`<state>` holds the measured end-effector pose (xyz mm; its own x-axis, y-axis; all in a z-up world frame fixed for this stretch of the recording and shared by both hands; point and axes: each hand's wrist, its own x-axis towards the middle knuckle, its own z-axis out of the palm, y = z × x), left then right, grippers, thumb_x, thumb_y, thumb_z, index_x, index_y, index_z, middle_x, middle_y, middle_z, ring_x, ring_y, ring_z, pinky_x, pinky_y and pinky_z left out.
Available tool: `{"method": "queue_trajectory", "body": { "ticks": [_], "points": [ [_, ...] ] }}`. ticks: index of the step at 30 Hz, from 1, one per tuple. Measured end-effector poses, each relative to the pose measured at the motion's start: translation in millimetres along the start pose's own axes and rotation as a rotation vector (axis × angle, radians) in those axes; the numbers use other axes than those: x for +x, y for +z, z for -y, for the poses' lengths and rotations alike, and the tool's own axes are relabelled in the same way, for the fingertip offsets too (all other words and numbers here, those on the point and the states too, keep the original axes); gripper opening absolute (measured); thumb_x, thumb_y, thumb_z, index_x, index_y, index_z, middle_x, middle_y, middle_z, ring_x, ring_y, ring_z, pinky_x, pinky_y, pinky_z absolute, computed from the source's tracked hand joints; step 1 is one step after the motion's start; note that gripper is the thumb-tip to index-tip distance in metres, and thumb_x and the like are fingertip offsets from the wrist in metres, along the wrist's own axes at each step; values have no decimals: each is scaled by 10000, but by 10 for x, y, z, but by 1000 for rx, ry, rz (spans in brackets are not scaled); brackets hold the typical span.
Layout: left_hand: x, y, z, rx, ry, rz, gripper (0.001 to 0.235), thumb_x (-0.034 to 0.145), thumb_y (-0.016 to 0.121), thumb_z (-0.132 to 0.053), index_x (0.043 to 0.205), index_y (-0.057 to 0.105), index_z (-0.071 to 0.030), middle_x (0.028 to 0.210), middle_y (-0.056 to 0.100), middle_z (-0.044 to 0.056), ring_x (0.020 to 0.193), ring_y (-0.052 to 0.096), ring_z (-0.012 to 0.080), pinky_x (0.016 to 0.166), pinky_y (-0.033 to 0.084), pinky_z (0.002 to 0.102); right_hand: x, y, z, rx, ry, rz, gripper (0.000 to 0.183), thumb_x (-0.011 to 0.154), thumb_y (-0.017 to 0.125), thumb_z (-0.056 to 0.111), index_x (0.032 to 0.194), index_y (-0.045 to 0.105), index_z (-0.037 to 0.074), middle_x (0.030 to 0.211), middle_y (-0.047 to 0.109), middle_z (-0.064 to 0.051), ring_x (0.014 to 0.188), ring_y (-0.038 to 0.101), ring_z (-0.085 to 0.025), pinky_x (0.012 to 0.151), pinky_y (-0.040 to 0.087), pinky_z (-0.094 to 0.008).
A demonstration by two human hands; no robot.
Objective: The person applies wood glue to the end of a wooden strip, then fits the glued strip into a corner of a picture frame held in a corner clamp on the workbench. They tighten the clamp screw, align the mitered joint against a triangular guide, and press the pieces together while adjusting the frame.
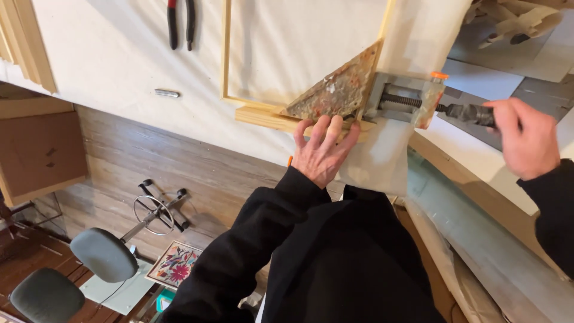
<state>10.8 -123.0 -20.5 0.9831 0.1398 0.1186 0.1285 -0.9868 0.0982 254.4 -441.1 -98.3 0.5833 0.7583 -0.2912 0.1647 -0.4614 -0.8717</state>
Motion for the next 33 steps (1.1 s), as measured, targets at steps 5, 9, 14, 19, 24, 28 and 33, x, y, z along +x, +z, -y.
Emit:
{"method": "queue_trajectory", "body": {
  "ticks": [5, 9, 14, 19, 24, 28, 33],
  "points": [
    [4, -33, -15, -38, 9, 15, 415, 940, 671, -226, 1354, 642, -219, 1377, 514, 78, 1317, 493, 247, 1122, 358, 502, -16, -125, -308, 616, 502, 75, 353, 1171, 546, 276, 1043, 668, -29, 786, 604, -81, 661, 486, -157, 664, 436, -312],
    [-12, -44, 18, -30, -4, 2, 398, 963, 680, -238, 1358, 638, -215, 1366, 520, 83, 1301, 491, 249, 1114, 362, 504, 192, -64, 872, -523, -275, -62, 339, 983, 652, 257, 1167, 630, -27, 1018, 671, -153, 826, 689, -274, 728, 497, -335],
    [13, -43, 24, -11, 4, -9, 414, 955, 679, -217, 1367, 640, -223, 1380, 515, 79, 1318, 502, 241, 1123, 362, 494, 158, -49, 156, -80, 69, -38, 275, 1126, 616, 291, 1209, 675, 35, 933, 635, -110, 768, 606, -214, 700, 478, -308],
    [97, 19, 4, -3, 27, -29, 420, 942, 688, -218, 1360, 644, -233, 1385, 510, 85, 1310, 501, 255, 1121, 363, 499, 223, -189, 409, 434, 530, 146, 421, 1158, 596, 342, 954, 623, -25, 733, 376, -148, 668, 449, -200, 628, 475, -384],
    [54, -24, -6, 12, 4, -42, 393, 928, 726, -231, 1316, 664, -231, 1363, 508, 84, 1291, 494, 256, 1097, 366, 512, 363, 99, 1025, -776, -235, -35, 231, 963, 669, 213, 1058, 656, 4, 869, 680, -148, 700, 635, -259, 683, 530, -405],
    [74, -57, -31, -6, 18, -27, 403, 910, 734, -213, 1309, 677, -224, 1349, 508, 86, 1278, 497, 261, 1091, 370, 503, 358, 288, 781, -868, -207, -110, 292, 996, 709, 323, 1030, 605, 52, 922, 676, -94, 828, 671, -266, 752, 539, -390],
    [41, -10, -47, -7, 0, -49, 397, 922, 763, -210, 1308, 673, -236, 1343, 497, 83, 1279, 496, 258, 1107, 369, 505, 560, 286, 804, -990, 143, 65, 352, 889, 761, 443, 1022, 706, 122, 736, 687, -130, 679, 679, -327, 598, 528, -447]
  ]
}}
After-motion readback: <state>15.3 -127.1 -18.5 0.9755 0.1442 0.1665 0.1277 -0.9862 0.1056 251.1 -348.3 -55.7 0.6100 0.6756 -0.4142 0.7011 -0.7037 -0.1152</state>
